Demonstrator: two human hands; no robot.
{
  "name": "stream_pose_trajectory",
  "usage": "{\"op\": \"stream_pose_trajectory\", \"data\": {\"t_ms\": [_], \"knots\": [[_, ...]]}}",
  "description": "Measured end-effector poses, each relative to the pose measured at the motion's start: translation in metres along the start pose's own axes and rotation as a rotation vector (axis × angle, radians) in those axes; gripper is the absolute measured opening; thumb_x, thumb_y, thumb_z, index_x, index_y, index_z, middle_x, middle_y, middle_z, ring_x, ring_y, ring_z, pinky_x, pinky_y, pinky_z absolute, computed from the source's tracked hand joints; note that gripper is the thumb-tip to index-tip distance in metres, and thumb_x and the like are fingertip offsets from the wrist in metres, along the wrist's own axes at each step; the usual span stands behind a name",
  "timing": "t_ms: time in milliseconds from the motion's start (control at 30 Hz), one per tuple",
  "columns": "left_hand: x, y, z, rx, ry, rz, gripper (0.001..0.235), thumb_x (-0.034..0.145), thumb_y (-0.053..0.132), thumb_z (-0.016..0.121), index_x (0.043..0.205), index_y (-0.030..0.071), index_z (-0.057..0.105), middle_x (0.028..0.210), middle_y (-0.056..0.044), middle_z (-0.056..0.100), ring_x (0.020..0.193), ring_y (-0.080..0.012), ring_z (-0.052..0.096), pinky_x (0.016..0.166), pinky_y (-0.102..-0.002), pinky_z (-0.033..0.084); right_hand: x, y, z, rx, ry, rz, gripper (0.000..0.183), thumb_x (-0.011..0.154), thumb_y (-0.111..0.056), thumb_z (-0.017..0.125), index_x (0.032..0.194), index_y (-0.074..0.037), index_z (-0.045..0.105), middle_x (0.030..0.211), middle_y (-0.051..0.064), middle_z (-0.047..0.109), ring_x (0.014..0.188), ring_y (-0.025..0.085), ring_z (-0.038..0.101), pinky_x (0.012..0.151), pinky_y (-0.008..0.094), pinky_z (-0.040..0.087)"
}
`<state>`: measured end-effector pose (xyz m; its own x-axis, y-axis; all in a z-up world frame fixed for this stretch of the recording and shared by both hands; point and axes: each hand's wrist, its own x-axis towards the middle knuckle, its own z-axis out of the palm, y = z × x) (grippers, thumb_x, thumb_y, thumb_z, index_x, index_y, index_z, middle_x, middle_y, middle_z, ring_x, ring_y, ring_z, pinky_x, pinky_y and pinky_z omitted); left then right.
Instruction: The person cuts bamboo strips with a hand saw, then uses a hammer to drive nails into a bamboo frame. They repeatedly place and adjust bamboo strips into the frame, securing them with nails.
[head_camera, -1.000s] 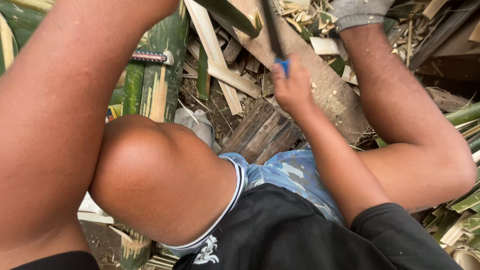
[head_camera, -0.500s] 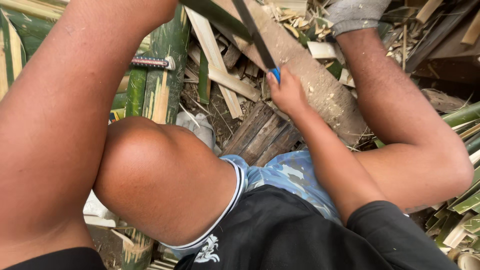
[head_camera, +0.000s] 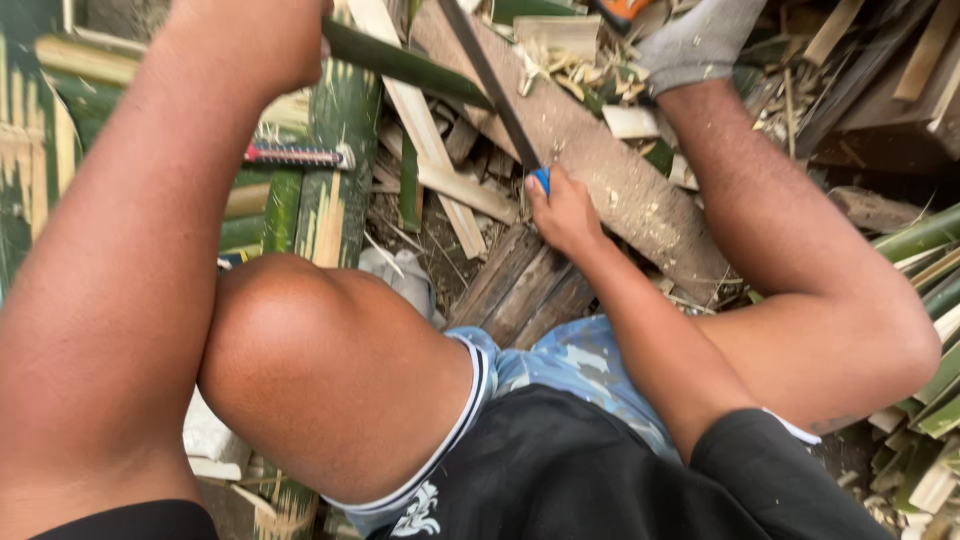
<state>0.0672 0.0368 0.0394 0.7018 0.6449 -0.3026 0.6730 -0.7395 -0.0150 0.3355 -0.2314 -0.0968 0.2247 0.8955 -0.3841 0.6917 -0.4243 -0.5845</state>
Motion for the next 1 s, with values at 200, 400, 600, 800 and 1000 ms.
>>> {"op": "stream_pose_trajectory", "data": {"t_ms": [200,400,600,800,1000], "knots": [[-0.004,-0.011,0.01,-0.077,-0.173,-0.125,0.027,0.093,0.029,0.077,0.112,0.009,0.078,0.091,-0.021,0.074,0.082,-0.0389,0.072,0.073,-0.053,0.057,-0.017,0.014,-0.001,0.395,0.179,-0.186,0.041,0.107,-0.041,0.054,0.105,0.0,0.057,0.074,0.021,0.067,0.066,0.036,0.071,0.062,0.048,0.055],[-0.004,-0.01,0.009,0.01,-0.228,-0.149,0.03,0.092,0.036,0.075,0.117,0.02,0.077,0.098,-0.018,0.074,0.095,-0.0368,0.07,0.081,-0.052,0.055,-0.009,0.014,0.012,0.014,0.027,0.009,0.039,0.108,-0.038,0.058,0.107,0.001,0.056,0.073,0.023,0.065,0.068,0.043,0.066,0.062,0.049,0.052],[-0.009,-0.013,0.012,0.014,-0.241,-0.147,0.028,0.095,0.036,0.073,0.121,0.023,0.077,0.102,-0.014,0.075,0.103,-0.0347,0.07,0.089,-0.05,0.053,-0.02,0.025,0.021,0.326,0.125,-0.046,0.041,0.103,-0.039,0.054,0.107,0.002,0.055,0.072,0.027,0.066,0.067,0.045,0.07,0.064,0.053,0.054],[-0.012,-0.01,0.011,0.09,-0.319,-0.18,0.029,0.099,0.037,0.069,0.125,0.025,0.075,0.099,-0.012,0.075,0.1,-0.0298,0.071,0.087,-0.047,0.054,-0.013,0.017,0.01,-0.021,0.033,0.018,0.042,0.104,-0.038,0.057,0.106,0.003,0.056,0.077,0.031,0.066,0.075,0.053,0.066,0.068,0.058,0.052],[-0.027,-0.001,0.005,0.124,-0.252,-0.103,0.03,0.099,0.022,0.067,0.128,0.023,0.073,0.101,-0.014,0.076,0.097,-0.0321,0.072,0.082,-0.046,0.057,-0.029,0.02,0.024,0.023,0.012,0.087,0.049,0.104,-0.042,0.052,0.114,0.005,0.054,0.085,0.032,0.068,0.083,0.052,0.067,0.074,0.058,0.054]]}}
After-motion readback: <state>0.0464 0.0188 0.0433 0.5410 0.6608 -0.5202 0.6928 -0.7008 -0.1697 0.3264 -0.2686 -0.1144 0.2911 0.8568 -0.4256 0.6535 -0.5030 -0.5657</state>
